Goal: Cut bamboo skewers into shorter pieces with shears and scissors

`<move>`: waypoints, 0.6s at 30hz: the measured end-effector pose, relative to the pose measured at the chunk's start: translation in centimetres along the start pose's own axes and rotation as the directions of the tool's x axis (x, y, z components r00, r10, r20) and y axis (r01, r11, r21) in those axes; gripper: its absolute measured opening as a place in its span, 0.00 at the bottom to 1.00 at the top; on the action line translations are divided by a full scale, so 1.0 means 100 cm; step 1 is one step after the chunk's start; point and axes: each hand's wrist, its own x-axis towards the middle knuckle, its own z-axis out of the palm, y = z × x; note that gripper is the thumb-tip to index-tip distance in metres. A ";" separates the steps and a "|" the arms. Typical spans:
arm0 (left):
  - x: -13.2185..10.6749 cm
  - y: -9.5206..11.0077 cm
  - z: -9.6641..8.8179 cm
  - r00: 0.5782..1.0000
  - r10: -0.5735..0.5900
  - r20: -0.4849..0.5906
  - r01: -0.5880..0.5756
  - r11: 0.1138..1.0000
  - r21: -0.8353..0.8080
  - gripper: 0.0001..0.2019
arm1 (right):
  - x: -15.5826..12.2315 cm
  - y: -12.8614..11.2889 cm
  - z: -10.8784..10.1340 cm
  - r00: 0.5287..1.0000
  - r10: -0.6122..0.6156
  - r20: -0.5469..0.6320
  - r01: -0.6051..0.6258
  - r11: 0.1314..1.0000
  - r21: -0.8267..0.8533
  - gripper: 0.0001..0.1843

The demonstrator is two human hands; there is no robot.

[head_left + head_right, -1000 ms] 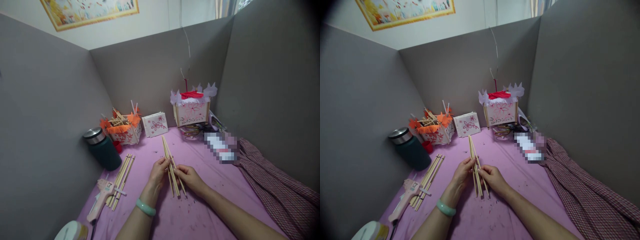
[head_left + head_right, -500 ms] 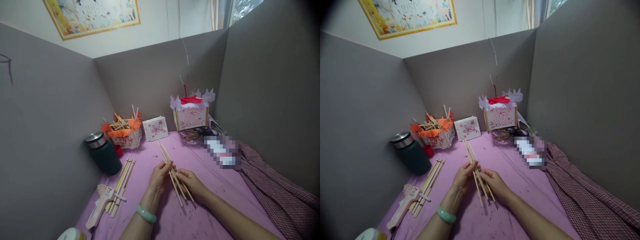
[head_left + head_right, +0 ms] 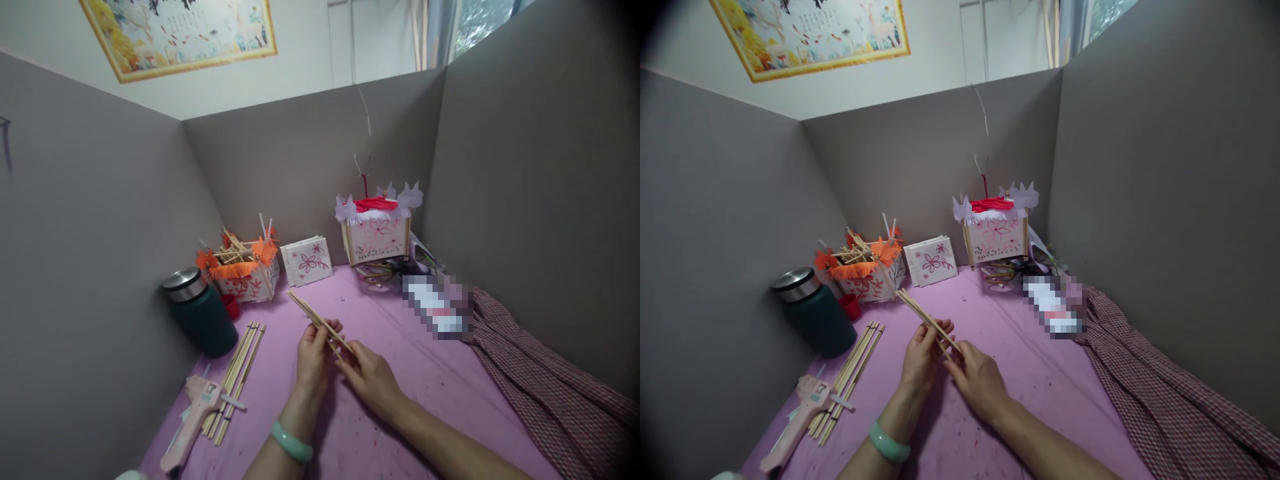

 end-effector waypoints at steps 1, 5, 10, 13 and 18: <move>-0.001 -0.001 0.000 1.000 -0.013 -0.003 0.013 1.000 0.002 0.15 | 0.000 0.001 0.000 1.000 -0.014 0.016 0.014 1.000 -0.008 0.08; -0.001 -0.001 0.000 0.998 -0.057 0.007 0.056 0.996 0.066 0.16 | 0.002 0.002 -0.003 0.998 -0.026 0.049 0.020 0.993 0.113 0.11; -0.003 0.005 0.001 0.981 -0.066 0.184 0.036 0.986 0.162 0.17 | 0.006 0.000 -0.011 0.997 0.067 -0.026 -0.051 0.914 0.403 0.16; -0.004 0.007 0.001 0.971 -0.080 0.226 0.028 0.974 0.223 0.15 | 0.007 -0.001 -0.013 0.993 0.120 -0.020 -0.089 0.829 0.553 0.17; -0.004 0.014 -0.001 0.974 0.002 0.225 -0.089 0.922 0.377 0.13 | 0.008 0.001 -0.013 0.985 0.134 -0.104 -0.050 0.816 0.575 0.15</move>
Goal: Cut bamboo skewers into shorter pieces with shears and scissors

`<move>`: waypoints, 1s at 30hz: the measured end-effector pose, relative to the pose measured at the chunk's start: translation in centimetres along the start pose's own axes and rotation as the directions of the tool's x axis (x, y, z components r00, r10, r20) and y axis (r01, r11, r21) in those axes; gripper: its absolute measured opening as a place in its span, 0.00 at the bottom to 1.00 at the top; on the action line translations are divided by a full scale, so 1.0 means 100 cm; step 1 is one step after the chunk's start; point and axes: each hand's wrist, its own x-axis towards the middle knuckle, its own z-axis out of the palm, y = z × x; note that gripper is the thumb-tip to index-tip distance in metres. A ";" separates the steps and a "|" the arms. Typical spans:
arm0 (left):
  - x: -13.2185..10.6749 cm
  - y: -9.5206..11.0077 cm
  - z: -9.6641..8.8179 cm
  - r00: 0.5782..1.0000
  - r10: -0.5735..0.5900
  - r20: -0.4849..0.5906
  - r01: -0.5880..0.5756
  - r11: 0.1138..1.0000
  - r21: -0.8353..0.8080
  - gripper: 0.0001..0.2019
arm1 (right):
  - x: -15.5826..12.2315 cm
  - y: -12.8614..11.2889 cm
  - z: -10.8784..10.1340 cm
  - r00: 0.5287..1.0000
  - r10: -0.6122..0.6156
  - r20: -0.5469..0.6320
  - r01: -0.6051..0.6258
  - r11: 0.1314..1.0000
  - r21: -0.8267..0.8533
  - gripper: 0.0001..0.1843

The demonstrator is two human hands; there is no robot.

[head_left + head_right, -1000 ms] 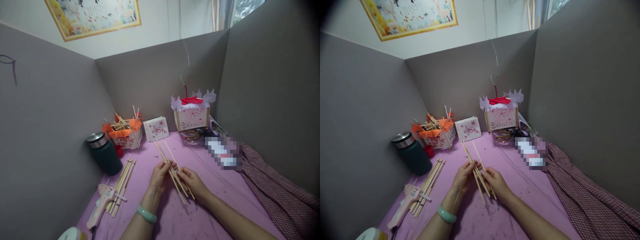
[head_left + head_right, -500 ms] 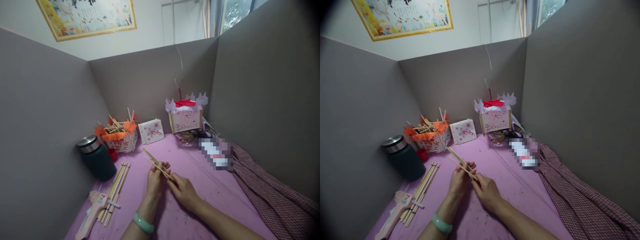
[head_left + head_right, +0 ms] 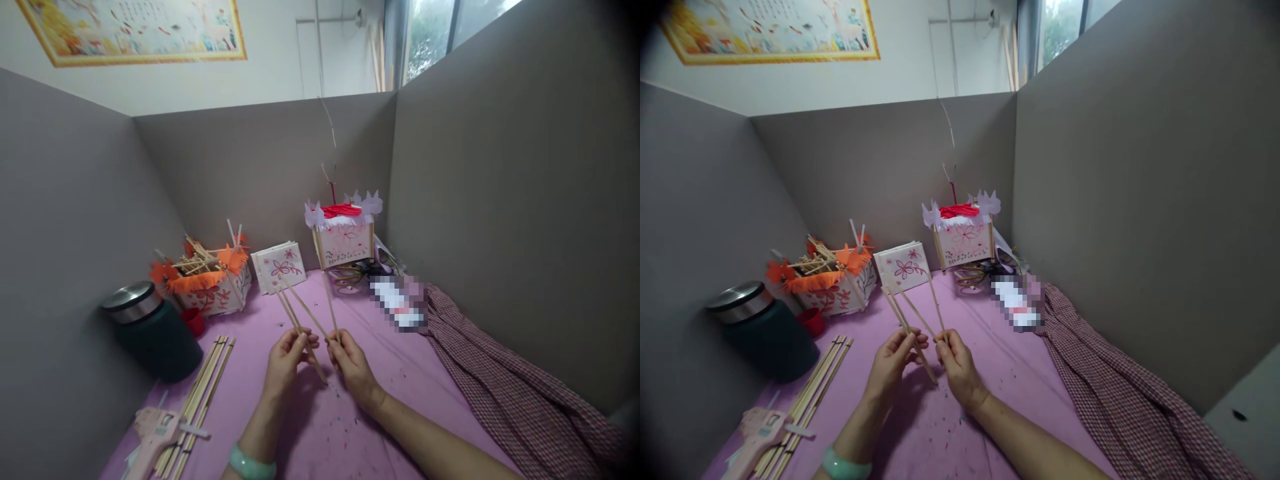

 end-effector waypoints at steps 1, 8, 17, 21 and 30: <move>-0.001 0.002 0.000 0.999 0.044 -0.011 -0.044 0.998 0.051 0.13 | 0.000 0.001 0.000 1.000 -0.009 0.020 0.009 0.999 -0.032 0.14; -0.006 0.008 0.006 0.962 0.246 -0.115 -0.238 0.968 0.080 0.09 | -0.003 0.009 0.006 0.987 0.053 0.150 -0.030 0.987 -0.155 0.17; 0.001 0.005 0.000 0.957 0.258 -0.131 -0.260 0.966 -0.002 0.11 | 0.011 0.006 -0.018 0.986 -0.147 0.079 0.166 0.809 -0.564 0.17; 0.007 -0.018 0.001 0.970 0.185 -0.160 -0.191 0.981 -0.024 0.15 | 0.016 0.019 -0.031 0.992 0.051 0.115 0.045 0.714 -0.699 0.17; 0.012 -0.038 -0.003 0.886 0.089 -0.456 -0.130 0.990 -0.059 0.19 | 0.123 -0.083 0.067 0.947 0.004 0.322 0.125 0.917 -0.379 0.15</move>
